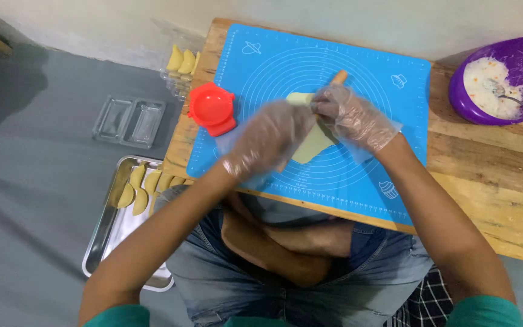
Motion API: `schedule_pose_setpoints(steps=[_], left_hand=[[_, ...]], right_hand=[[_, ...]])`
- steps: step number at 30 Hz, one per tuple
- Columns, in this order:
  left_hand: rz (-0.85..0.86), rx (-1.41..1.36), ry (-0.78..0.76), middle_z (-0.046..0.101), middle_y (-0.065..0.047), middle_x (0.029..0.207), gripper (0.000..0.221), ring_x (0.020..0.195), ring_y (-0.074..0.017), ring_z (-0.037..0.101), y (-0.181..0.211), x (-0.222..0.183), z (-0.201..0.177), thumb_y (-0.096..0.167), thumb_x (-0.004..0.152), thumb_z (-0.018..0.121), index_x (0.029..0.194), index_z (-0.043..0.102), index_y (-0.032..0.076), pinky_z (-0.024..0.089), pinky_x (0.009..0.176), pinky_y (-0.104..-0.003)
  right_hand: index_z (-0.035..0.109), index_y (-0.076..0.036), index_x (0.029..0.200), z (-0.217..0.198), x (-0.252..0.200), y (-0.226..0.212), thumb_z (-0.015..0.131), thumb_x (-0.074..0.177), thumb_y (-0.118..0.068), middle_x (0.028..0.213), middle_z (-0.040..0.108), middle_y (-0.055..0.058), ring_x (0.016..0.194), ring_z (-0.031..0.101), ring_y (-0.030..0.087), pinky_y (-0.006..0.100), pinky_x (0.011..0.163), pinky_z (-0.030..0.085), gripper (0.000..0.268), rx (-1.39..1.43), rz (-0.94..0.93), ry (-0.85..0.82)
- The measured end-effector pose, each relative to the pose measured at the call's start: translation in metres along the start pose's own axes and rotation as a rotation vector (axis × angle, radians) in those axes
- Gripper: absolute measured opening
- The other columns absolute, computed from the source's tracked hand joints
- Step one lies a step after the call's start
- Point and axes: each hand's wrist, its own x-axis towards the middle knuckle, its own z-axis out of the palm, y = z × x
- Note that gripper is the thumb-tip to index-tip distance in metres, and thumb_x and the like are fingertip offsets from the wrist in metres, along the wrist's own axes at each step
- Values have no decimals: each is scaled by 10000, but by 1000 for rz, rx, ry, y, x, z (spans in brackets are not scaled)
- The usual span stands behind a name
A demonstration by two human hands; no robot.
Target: Rolling out small pieces of dough and using a plastic mold to shape them into pastries
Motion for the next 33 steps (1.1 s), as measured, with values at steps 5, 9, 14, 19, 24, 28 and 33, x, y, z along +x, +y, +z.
schedule_pose_setpoints(steps=[5, 9, 14, 19, 24, 28, 33], left_hand=[[384, 93, -606, 743, -25, 1078, 223, 1159, -232, 679, 46, -7, -10, 215, 1033, 518, 1095, 708, 115, 420, 1157, -473], [249, -141, -410, 727, -77, 1213, 325, 1308, -264, 601, 42, -24, 12, 302, 1072, 493, 1114, 738, 92, 254, 1253, -541], [229, -130, -555, 660, -94, 1309, 458, 1361, -234, 534, 49, -27, 45, 442, 1077, 352, 1144, 677, 126, 160, 1285, -522], [218, -216, -445, 633, -128, 1352, 557, 1380, -276, 508, 44, -35, 57, 512, 1071, 347, 1181, 658, 62, 174, 1287, -534], [140, -209, -529, 419, -153, 1623, 803, 1553, -286, 299, 36, -35, 43, 655, 1028, 316, 1524, 472, 43, 150, 1282, -502], [128, -139, -490, 417, -138, 1632, 851, 1566, -325, 252, 22, -39, 34, 718, 1006, 307, 1553, 447, 81, 43, 1288, -598], [129, -95, -445, 419, -134, 1638, 747, 1559, -319, 263, 7, -46, 29, 639, 1058, 397, 1584, 423, 110, 115, 1275, -617]], right_hand=[[757, -84, 1161, 30, -1, 35, 645, 880, -80, 1233, 683, 143, 1206, 649, 370, 443, 1043, 546, 303, -180, -336, 188], [744, -30, 1133, 3, 11, -6, 658, 804, -1, 1235, 687, 196, 1163, 662, 426, 495, 980, 568, 341, -54, -252, 168], [689, -171, 1231, 26, 50, -1, 651, 1009, -239, 1304, 689, -27, 1371, 566, 187, 363, 1194, 382, 235, -414, -20, 395], [451, -136, 1512, 24, 75, 7, 343, 1122, -342, 1637, 346, 99, 1566, 170, 362, 675, 1190, 137, 454, -387, -46, 94], [294, -183, 1660, 22, 91, -11, 348, 1135, -332, 1735, 132, 67, 1578, 74, 403, 783, 1167, 67, 549, -419, 36, -45], [218, -216, 1673, 21, 111, -20, 357, 1117, -253, 1735, 44, 70, 1571, -24, 408, 754, 1197, 2, 574, -370, 86, -126], [299, -240, 1672, 38, 138, -12, 435, 1110, -233, 1729, 51, 32, 1562, 39, 413, 783, 1174, 114, 578, -458, 50, -108]])
